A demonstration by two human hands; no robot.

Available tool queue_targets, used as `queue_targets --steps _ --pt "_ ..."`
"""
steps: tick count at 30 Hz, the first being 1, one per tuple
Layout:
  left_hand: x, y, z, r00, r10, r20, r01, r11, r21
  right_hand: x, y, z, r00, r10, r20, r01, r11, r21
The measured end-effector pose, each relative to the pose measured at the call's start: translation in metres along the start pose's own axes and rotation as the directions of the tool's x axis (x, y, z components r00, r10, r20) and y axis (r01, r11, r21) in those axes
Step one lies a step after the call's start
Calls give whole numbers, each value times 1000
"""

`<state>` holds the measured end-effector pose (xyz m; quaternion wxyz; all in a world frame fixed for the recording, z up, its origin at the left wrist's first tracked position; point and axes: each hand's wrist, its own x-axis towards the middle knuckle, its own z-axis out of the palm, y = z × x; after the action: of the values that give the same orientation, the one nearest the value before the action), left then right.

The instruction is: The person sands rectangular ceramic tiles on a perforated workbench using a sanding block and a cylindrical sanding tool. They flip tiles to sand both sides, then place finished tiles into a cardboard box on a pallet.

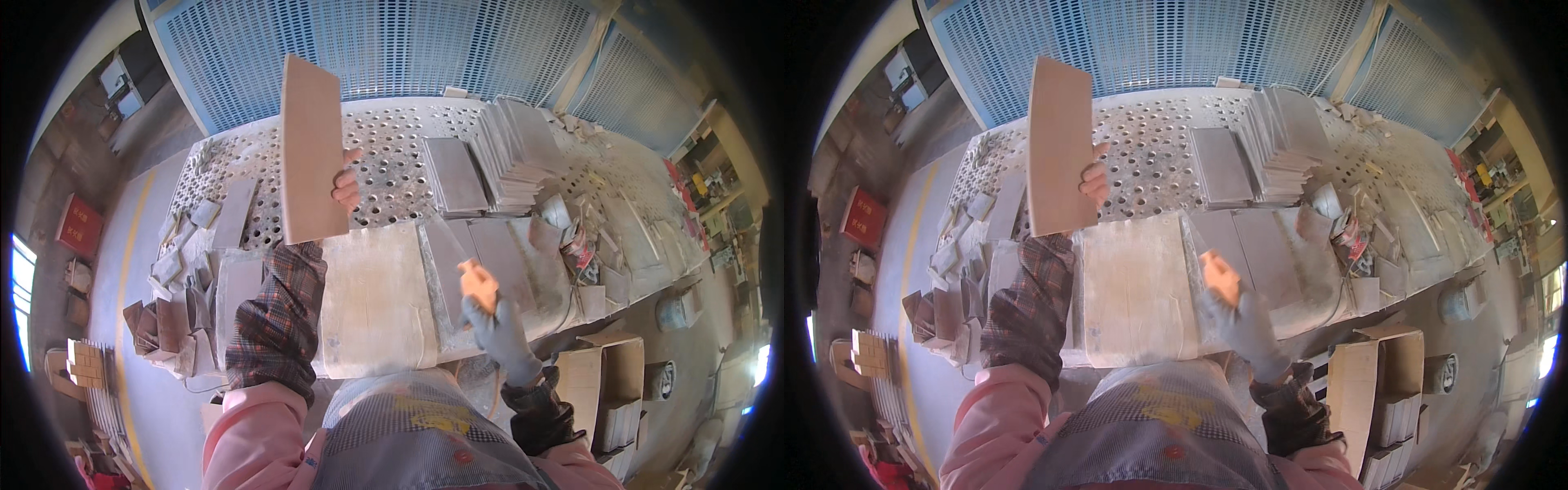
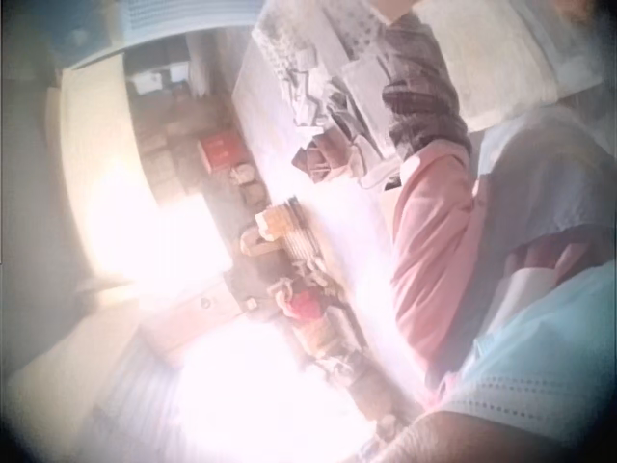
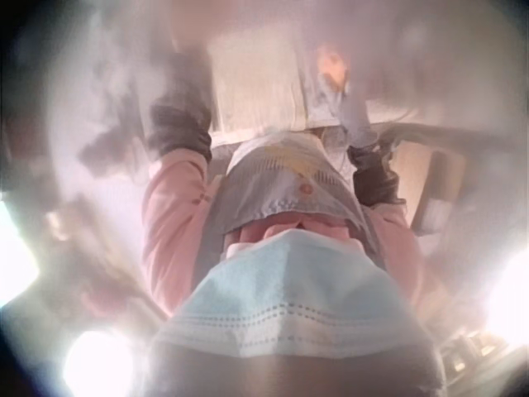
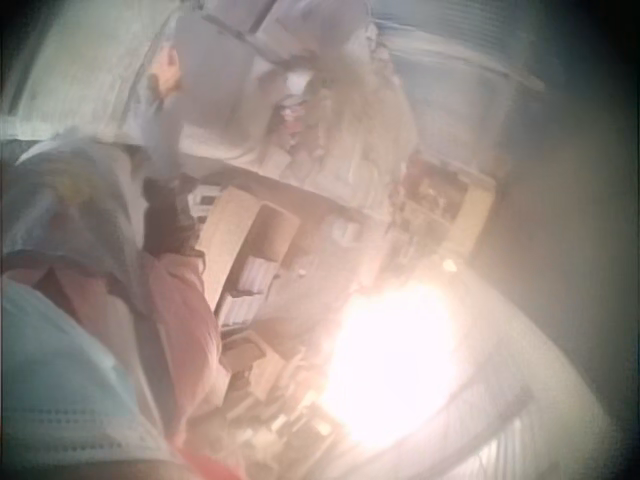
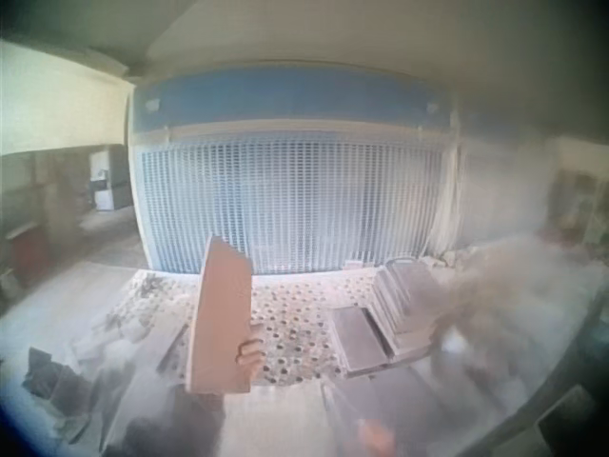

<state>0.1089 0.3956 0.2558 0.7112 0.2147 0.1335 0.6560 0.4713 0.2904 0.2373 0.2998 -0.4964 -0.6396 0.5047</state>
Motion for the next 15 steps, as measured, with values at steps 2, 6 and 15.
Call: queue_targets --steps 2,6,15 --pt "-8 -3 -1 988 -124 87 125 992 -6 -4 -6 0 993 -112 46 114 993 -33" --pt "-33 -20 -29 996 -10 -87 49 890 454 -21 8 3 986 -92 138 131 944 -302" --pt "-125 -22 -76 773 346 -532 89 771 631 -10 106 52 953 0 304 175 818 -549"
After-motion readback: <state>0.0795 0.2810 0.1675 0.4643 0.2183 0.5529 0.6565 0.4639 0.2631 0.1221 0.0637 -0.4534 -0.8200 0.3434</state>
